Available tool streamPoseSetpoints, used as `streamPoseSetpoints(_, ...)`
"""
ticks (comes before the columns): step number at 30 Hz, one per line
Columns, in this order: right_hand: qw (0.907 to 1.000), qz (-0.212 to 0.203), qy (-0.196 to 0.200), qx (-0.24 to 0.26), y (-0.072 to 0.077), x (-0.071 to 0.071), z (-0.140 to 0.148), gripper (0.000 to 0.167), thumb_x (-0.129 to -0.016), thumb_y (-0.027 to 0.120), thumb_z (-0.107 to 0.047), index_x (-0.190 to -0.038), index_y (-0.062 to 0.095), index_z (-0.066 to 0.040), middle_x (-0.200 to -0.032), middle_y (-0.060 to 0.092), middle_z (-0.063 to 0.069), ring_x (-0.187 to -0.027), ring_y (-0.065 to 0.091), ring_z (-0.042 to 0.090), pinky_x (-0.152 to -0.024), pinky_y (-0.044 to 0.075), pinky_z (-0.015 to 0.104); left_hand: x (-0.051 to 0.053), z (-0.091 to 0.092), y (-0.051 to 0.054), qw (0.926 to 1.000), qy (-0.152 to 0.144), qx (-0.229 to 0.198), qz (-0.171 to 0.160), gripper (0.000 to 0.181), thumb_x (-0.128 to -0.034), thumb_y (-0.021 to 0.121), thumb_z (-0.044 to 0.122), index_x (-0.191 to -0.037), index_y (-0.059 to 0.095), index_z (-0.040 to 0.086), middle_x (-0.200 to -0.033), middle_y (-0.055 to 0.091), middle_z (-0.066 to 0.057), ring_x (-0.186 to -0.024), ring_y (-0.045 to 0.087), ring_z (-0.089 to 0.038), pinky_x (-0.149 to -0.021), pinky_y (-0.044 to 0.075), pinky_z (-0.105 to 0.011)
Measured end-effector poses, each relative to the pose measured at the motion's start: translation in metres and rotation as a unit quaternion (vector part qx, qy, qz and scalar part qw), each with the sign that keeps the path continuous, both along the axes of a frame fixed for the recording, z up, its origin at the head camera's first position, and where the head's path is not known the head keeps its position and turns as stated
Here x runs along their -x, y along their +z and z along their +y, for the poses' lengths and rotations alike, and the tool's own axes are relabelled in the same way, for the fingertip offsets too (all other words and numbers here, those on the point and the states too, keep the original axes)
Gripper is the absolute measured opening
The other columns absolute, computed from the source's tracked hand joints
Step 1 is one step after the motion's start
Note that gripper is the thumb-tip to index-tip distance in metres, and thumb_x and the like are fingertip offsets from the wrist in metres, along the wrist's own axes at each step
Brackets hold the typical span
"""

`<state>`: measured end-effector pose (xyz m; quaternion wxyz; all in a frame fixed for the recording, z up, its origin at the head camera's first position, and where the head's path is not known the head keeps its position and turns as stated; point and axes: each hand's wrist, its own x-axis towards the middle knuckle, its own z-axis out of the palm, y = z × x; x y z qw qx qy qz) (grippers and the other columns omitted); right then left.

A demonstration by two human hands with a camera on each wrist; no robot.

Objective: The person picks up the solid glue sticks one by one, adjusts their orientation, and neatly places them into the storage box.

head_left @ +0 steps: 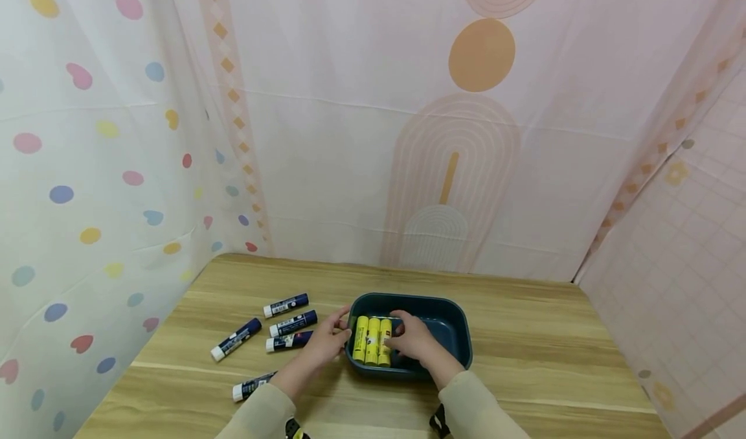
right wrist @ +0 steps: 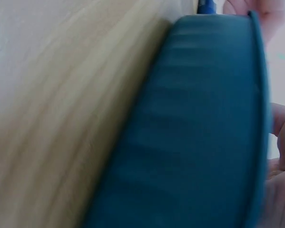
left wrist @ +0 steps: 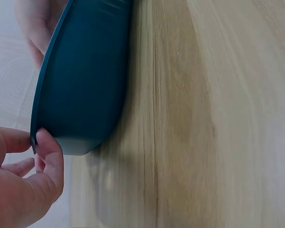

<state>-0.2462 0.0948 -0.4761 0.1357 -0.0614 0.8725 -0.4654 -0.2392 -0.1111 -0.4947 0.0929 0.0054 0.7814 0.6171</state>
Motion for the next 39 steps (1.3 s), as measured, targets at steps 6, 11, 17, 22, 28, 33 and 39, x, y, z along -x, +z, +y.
streamPoseSetpoints(6,0.9945,0.092,0.0,-0.05,0.013,-0.005,0.025,0.053,-0.085,0.069,-0.015,-0.134,0.049,-0.006,-0.109,0.054,0.015,-0.083,0.054,0.021,-0.066,0.048,0.033,-0.002,-0.011,0.005,0.9984,0.008,0.044,0.035,0.051,-0.0942,0.055,0.006,-0.143,0.039,0.004,-0.107,0.053,-0.014,-0.082,0.057,-0.019,-0.067,0.054,-0.038)
streamPoseSetpoints(11,0.9808,0.185,-0.018,-0.06,0.021,-0.009,0.053,0.051,-0.086,0.068,-0.013,-0.133,0.051,-0.007,-0.116,0.055,0.015,-0.099,0.056,0.031,-0.08,0.049,0.044,-0.011,-0.031,0.017,0.9854,-0.019,0.134,0.103,0.049,-0.0935,0.059,0.016,-0.14,0.045,0.009,-0.107,0.06,-0.009,-0.092,0.061,-0.018,-0.075,0.052,-0.032)
streamPoseSetpoints(17,0.9661,0.249,-0.014,-0.068,0.018,-0.012,0.09,0.054,-0.088,0.065,-0.011,-0.138,0.046,-0.008,-0.137,0.046,0.018,-0.126,0.044,0.039,-0.101,0.038,0.055,-0.029,-0.063,0.025,0.9482,-0.074,0.247,0.185,0.048,-0.0912,0.063,0.023,-0.136,0.05,0.012,-0.117,0.061,-0.009,-0.103,0.061,-0.023,-0.088,0.05,-0.039)
streamPoseSetpoints(22,0.9735,0.225,-0.019,-0.036,0.007,-0.017,0.111,0.055,-0.092,0.06,-0.009,-0.142,0.039,-0.003,-0.143,0.034,0.026,-0.129,0.035,0.047,-0.101,0.035,0.061,-0.044,-0.087,0.024,0.9154,-0.086,0.34,0.197,0.047,-0.0894,0.065,0.021,-0.135,0.053,0.016,-0.125,0.057,-0.008,-0.112,0.057,-0.029,-0.093,0.047,-0.046)
streamPoseSetpoints(28,0.9903,0.128,-0.049,0.023,0.003,-0.02,0.125,0.057,-0.097,0.052,-0.013,-0.147,0.028,-0.002,-0.144,0.028,0.03,-0.116,0.046,0.046,-0.088,0.048,0.049,-0.054,-0.109,0.019,0.8768,-0.106,0.407,0.232,0.05,-0.0853,0.07,0.021,-0.131,0.055,0.008,-0.117,0.059,-0.01,-0.104,0.059,-0.029,-0.087,0.05,-0.046)
streamPoseSetpoints(33,0.9935,0.053,-0.067,0.076,0.001,-0.022,0.127,0.056,-0.098,0.049,-0.008,-0.147,0.024,0.001,-0.135,0.033,0.032,-0.1,0.055,0.033,-0.071,0.052,0.036,-0.06,-0.122,0.015,0.8775,-0.133,0.417,0.197,0.054,-0.0815,0.073,0.019,-0.131,0.055,0.007,-0.115,0.057,-0.012,-0.103,0.057,-0.032,-0.085,0.049,-0.049)
streamPoseSetpoints(39,0.9885,0.013,-0.097,0.115,-0.004,-0.024,0.125,0.05,-0.095,0.046,0.002,-0.143,0.033,0.001,-0.119,0.042,0.025,-0.086,0.052,0.025,-0.064,0.047,0.031,-0.063,-0.131,0.009,0.8847,-0.175,0.405,0.15,0.057,-0.0773,0.076,0.016,-0.13,0.056,0.008,-0.115,0.055,-0.017,-0.102,0.056,-0.036,-0.082,0.049,-0.052)
